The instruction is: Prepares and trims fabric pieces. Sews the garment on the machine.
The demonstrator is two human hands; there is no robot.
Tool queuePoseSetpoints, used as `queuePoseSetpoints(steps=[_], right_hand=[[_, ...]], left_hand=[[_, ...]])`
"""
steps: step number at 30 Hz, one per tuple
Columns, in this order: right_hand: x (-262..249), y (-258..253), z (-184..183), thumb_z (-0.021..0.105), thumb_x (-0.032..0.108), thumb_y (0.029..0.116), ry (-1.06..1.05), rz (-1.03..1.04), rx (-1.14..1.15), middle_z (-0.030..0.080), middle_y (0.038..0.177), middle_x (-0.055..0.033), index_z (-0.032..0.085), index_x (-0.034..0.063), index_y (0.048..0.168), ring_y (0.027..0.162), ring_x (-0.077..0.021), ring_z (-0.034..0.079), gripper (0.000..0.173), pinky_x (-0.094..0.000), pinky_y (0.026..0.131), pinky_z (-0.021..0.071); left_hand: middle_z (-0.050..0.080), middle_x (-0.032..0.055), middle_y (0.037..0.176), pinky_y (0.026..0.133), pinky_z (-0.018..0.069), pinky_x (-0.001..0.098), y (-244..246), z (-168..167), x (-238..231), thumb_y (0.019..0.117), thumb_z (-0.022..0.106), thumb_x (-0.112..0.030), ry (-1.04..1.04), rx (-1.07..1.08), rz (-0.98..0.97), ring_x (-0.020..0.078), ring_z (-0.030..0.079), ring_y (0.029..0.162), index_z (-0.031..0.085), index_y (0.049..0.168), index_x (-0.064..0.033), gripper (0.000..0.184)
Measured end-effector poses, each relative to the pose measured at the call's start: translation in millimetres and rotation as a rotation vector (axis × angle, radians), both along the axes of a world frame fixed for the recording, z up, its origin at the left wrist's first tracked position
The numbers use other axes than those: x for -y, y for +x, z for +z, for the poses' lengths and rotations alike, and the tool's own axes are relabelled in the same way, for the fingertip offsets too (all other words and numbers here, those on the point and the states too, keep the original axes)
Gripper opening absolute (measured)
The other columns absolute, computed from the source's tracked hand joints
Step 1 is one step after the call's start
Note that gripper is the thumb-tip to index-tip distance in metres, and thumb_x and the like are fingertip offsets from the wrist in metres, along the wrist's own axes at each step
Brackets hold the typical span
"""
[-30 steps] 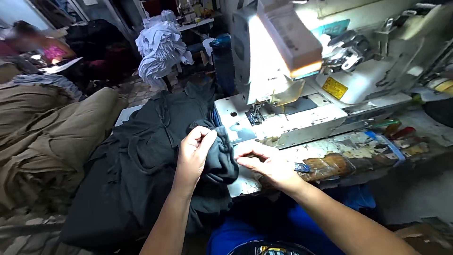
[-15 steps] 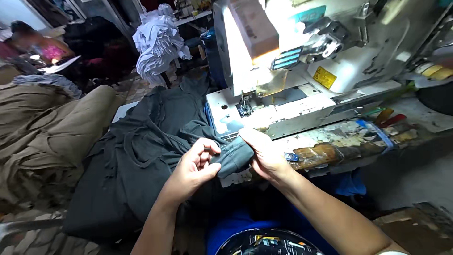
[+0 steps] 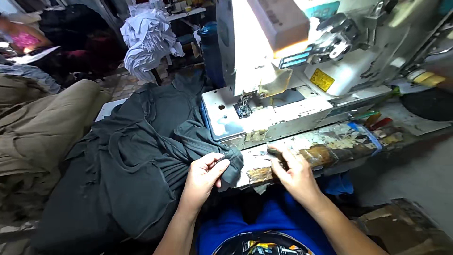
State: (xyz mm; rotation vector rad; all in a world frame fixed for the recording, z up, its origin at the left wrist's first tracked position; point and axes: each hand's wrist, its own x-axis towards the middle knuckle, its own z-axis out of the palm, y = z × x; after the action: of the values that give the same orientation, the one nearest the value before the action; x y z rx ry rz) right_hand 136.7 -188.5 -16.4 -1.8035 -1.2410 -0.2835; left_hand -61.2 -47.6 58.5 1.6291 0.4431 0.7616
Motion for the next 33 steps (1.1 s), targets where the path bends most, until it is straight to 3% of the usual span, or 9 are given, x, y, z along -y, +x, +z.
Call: queuePoseSetpoints(steps=[2, 5, 11, 14, 17, 20, 24, 27, 33], right_hand=[[4.0, 3.0, -14.9, 0.053, 0.017, 0.0915, -0.145, -0.006, 0.106, 0.073, 0.106, -0.0182, 0.072, 0.0063, 0.126, 0.108, -0.0428, 0.067, 0.041, -0.0586, 0.094, 0.0507], [-0.5, 8.6, -23.7, 0.052, 0.017, 0.0941, -0.115, 0.030, 0.194, 0.068, 0.093, -0.0155, 0.077, 0.0157, 0.118, 0.096, -0.0384, 0.064, 0.035, -0.0541, 0.087, 0.0490], [0.5, 25.0, -29.8, 0.055, 0.013, 0.0921, -0.043, 0.089, 0.218, 0.070, 0.093, -0.0166, 0.077, 0.0110, 0.118, 0.095, -0.0381, 0.067, 0.034, -0.0510, 0.093, 0.0529], [-1.0, 25.6, -25.2, 0.054, 0.016, 0.1033, 0.226, 0.096, 0.031, 0.075, 0.095, -0.0126, 0.076, 0.0040, 0.112, 0.090, -0.0181, 0.070, 0.027, -0.0276, 0.087, 0.0544], [7.5, 6.3, 7.6, 0.039, 0.032, 0.1123, 0.311, 0.299, -0.186, 0.073, 0.109, -0.0115, 0.063, -0.0019, 0.127, 0.092, -0.0012, 0.067, 0.045, -0.0140, 0.083, 0.0517], [7.4, -19.7, 27.8, 0.039, 0.024, 0.1118, 0.230, 0.599, -0.411, 0.070, 0.111, -0.0072, 0.059, -0.0018, 0.126, 0.090, 0.0028, 0.063, 0.036, -0.0138, 0.081, 0.0516], [-6.5, -37.0, 34.0, 0.041, 0.020, 0.1110, 0.072, 0.775, -0.778, 0.063, 0.085, 0.0027, 0.066, 0.0035, 0.119, 0.054, 0.0039, 0.052, 0.031, -0.0140, 0.049, 0.0492], [-12.1, -44.3, 36.2, 0.041, 0.021, 0.1106, 0.000, 0.788, -0.858, 0.053, 0.068, 0.0062, 0.065, 0.0059, 0.122, 0.047, 0.0025, 0.048, 0.030, -0.0154, 0.044, 0.0455], [-16.7, -47.4, 37.3, 0.043, 0.022, 0.1097, -0.020, 0.747, -0.830, 0.052, 0.067, 0.0069, 0.066, 0.0077, 0.118, 0.047, 0.0031, 0.045, 0.029, -0.0148, 0.043, 0.0423]], left_hand=[[0.065, -0.0067, 0.071, 0.049, 0.0496, 0.0136, 5.3, -2.7, 1.7, 0.0979, 0.061, -0.005, -0.021, -0.013, -0.011, -0.0017, 0.057, 0.053, 0.070, 0.096, -0.0050, 0.010], [0.066, -0.0065, 0.071, 0.049, 0.0497, 0.0137, 12.2, -2.9, 2.8, 0.0992, 0.058, -0.005, -0.055, -0.001, -0.011, -0.0016, 0.057, 0.052, 0.071, 0.093, -0.0059, 0.014], [0.068, -0.0034, 0.072, 0.049, 0.0504, 0.0140, 17.3, 4.4, 6.9, 0.0992, 0.055, -0.002, -0.155, 0.006, 0.036, -0.0006, 0.058, 0.051, 0.072, 0.091, -0.0046, 0.019], [0.069, -0.0038, 0.074, 0.049, 0.0504, 0.0141, 18.6, 3.4, 8.3, 0.0972, 0.057, -0.002, -0.179, -0.010, 0.040, -0.0013, 0.059, 0.054, 0.072, 0.091, -0.0061, 0.016], [0.070, -0.0025, 0.076, 0.049, 0.0495, 0.0135, 21.6, 2.3, 9.2, 0.0961, 0.059, -0.003, -0.192, 0.006, 0.060, -0.0014, 0.060, 0.055, 0.073, 0.091, -0.0066, 0.015], [0.071, -0.0009, 0.075, 0.048, 0.0493, 0.0137, 22.1, 4.6, 10.3, 0.0965, 0.058, -0.002, -0.209, 0.024, 0.073, -0.0008, 0.061, 0.056, 0.073, 0.090, -0.0056, 0.016], [0.071, -0.0003, 0.077, 0.049, 0.0497, 0.0138, 21.5, 6.2, 10.8, 0.0972, 0.058, -0.003, -0.179, 0.032, 0.064, -0.0006, 0.061, 0.057, 0.073, 0.091, -0.0051, 0.017], [0.072, 0.0002, 0.077, 0.049, 0.0494, 0.0134, 19.0, 7.7, 11.5, 0.0978, 0.058, -0.002, -0.156, 0.026, 0.065, -0.0004, 0.062, 0.057, 0.073, 0.094, -0.0034, 0.016], [0.073, -0.0006, 0.077, 0.049, 0.0485, 0.0119, 16.3, 11.6, 9.1, 0.0979, 0.057, -0.001, -0.086, -0.004, 0.048, -0.0014, 0.062, 0.057, 0.073, 0.095, -0.0028, 0.017]])
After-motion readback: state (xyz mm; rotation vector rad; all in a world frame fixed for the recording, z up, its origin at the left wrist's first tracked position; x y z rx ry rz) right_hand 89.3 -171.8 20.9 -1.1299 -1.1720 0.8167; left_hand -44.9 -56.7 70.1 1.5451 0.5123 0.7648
